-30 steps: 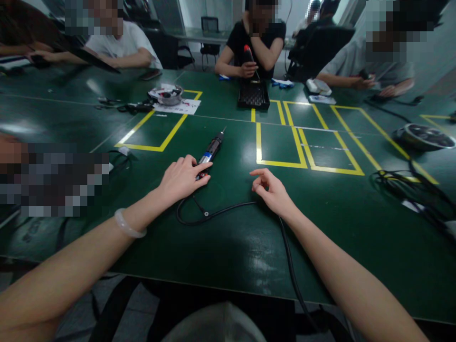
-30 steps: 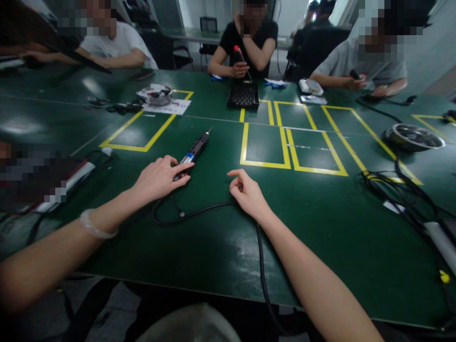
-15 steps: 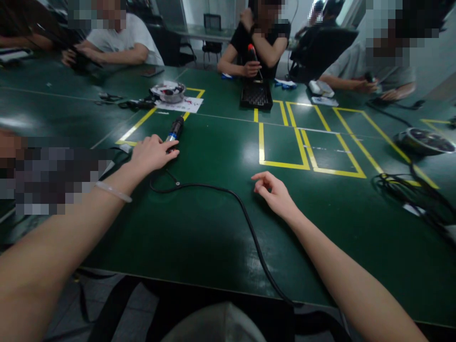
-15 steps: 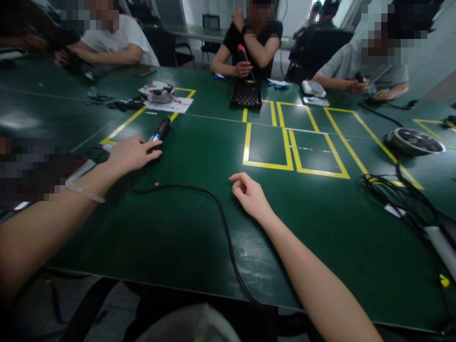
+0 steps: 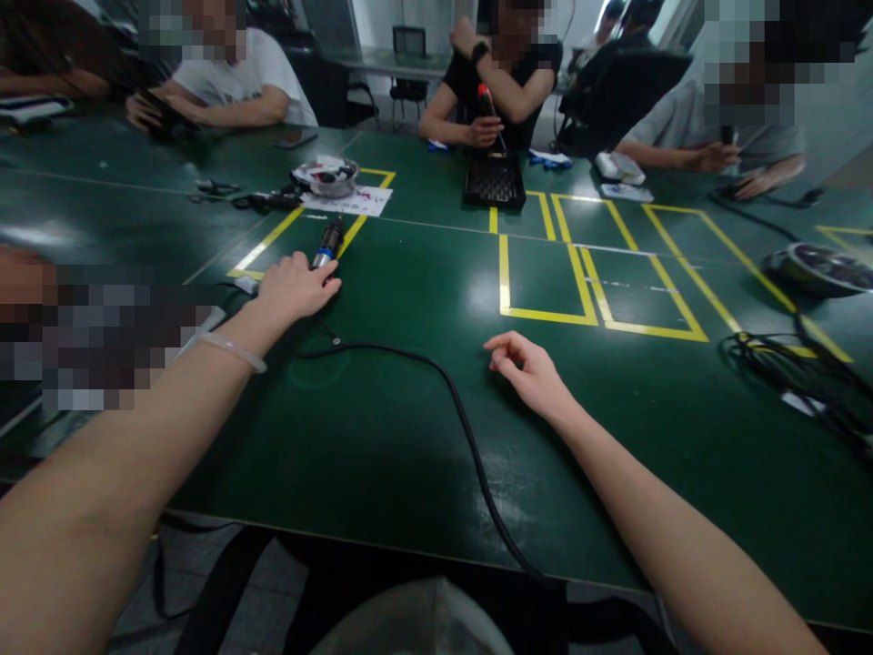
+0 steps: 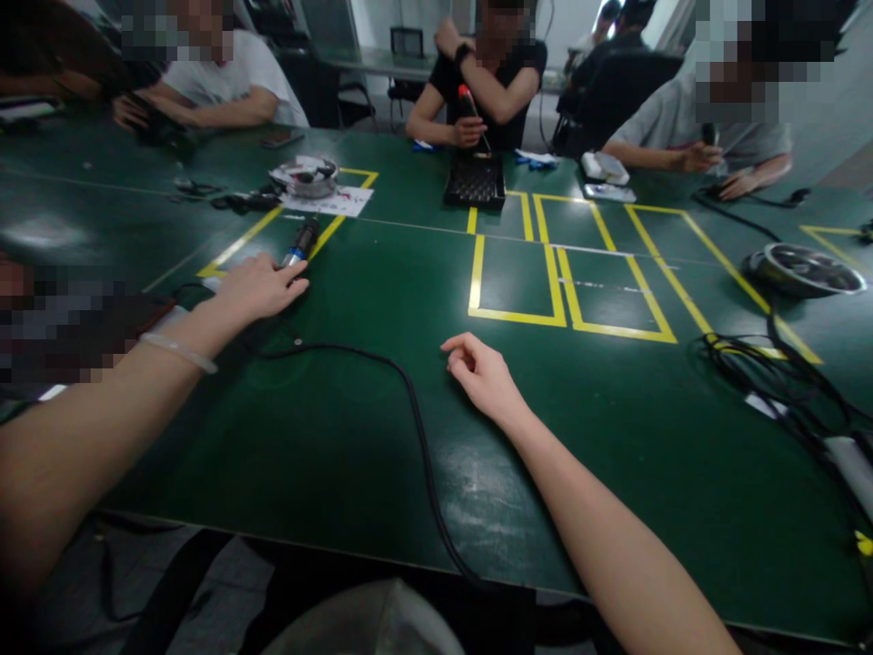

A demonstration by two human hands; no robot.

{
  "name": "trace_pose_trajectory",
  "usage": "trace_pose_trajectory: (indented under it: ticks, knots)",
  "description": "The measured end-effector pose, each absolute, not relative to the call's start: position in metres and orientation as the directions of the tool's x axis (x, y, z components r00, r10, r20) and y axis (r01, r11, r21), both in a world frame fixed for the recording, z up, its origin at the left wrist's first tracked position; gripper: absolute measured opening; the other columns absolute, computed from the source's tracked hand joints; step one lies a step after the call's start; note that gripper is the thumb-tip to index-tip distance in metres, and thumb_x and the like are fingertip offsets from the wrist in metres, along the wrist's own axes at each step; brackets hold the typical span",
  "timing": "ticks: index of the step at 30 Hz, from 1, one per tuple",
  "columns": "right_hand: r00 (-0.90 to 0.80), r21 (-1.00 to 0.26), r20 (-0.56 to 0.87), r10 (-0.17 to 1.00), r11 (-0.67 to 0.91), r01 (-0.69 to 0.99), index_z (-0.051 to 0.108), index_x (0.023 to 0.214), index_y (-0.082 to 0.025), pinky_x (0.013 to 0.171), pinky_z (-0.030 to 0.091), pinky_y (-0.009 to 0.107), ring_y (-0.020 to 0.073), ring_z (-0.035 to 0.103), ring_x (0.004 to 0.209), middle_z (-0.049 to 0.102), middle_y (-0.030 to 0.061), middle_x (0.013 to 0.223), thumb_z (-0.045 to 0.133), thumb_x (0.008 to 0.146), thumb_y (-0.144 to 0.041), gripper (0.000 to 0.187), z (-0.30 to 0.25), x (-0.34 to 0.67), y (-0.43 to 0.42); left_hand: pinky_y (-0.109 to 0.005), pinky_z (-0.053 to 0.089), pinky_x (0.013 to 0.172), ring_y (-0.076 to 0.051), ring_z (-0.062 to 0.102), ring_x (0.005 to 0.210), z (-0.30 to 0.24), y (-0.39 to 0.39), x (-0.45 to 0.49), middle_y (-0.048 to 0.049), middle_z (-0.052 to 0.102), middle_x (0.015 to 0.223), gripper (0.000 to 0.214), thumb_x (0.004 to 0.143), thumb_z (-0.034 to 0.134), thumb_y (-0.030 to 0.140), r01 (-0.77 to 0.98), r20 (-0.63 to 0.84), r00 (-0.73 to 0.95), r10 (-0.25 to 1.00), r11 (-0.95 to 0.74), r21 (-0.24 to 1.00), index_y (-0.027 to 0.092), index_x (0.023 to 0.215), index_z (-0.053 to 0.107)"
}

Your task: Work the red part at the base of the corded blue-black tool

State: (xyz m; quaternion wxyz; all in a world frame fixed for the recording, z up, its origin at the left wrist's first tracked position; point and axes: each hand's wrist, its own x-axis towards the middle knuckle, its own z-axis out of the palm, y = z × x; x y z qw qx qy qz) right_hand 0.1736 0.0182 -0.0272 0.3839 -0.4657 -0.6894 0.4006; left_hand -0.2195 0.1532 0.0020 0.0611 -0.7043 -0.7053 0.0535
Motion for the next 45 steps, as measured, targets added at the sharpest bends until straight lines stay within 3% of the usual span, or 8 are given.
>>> trace_pose_trajectory:
  ticks: [6, 21, 30, 36, 45]
  knots:
    - [-0.276, -0.907, 0.152, 0.949, 0.245, 0.343, 0.061, 0.098, -0.019, 0.073, 0.045, 0.031, 0.0153, 0.059, 0.072, 0.059, -0.0015, 0.074, 0.051, 0.085, -0.019, 0.016, -0.026, 0.173, 0.017, -0.05, 0.038, 0.089, -0.045, 0.047, 0.117, 0.004, 0.151, -0.216, -0.0244, 0.048, 0.133, 0.072, 0.09, 0.038, 0.063, 0.982, -0.017, 0.017, 1.0, -0.02, -0.188, 0.023, 0.149, 0.044]
    - [-0.287, -0.895, 0.162, 0.944, 0.263, 0.36, 0.061, 0.097, -0.02, 0.071, 0.045, 0.031, 0.0168, 0.06, 0.074, 0.06, -0.0007, 0.074, 0.051, 0.086, -0.02, 0.015, -0.027, 0.171, 0.017, -0.046, 0.046, 0.083, -0.04, 0.052, 0.111, 0.008, 0.091, -0.158, -0.0226, 0.05, 0.123, 0.061, 0.097, 0.029, 0.057, 0.983, 0.048, 0.02, 0.999, -0.011, -0.182, 0.026, 0.146, 0.048]
    - [-0.332, -0.822, 0.204, 0.921, 0.345, 0.454, 0.061, 0.101, -0.021, 0.072, 0.044, 0.031, 0.0173, 0.061, 0.076, 0.064, 0.0014, 0.081, 0.051, 0.089, -0.018, 0.016, -0.018, 0.163, 0.009, -0.039, 0.048, 0.072, -0.033, 0.056, 0.098, 0.01, 0.036, -0.1, -0.0187, 0.052, 0.112, 0.056, 0.1, 0.027, 0.053, 0.977, 0.065, 0.165, 0.984, -0.154, -0.149, 0.027, 0.145, 0.049]
    - [-0.376, -0.779, 0.144, 0.915, 0.339, 0.528, 0.061, 0.103, -0.021, 0.074, 0.045, 0.032, 0.018, 0.061, 0.078, 0.066, 0.0019, 0.082, 0.052, 0.09, -0.02, 0.017, -0.017, 0.159, 0.007, -0.037, 0.047, 0.073, -0.031, 0.056, 0.097, 0.013, 0.011, -0.058, -0.0164, 0.053, 0.108, 0.049, 0.1, 0.038, 0.048, 0.947, 0.062, 0.29, 0.955, -0.277, -0.161, 0.025, 0.141, 0.052]
    - [-0.336, -0.879, 0.075, 0.939, 0.221, 0.423, 0.057, 0.099, -0.02, 0.072, 0.047, 0.031, 0.017, 0.064, 0.075, 0.068, 0.0012, 0.083, 0.057, 0.09, -0.033, 0.016, -0.028, 0.164, 0.012, -0.035, 0.047, 0.072, -0.028, 0.057, 0.096, 0.01, -0.004, -0.003, -0.0129, 0.055, 0.106, 0.041, 0.099, 0.043, 0.04, 0.916, 0.062, 0.397, 0.916, -0.392, -0.084, 0.026, 0.136, 0.055]
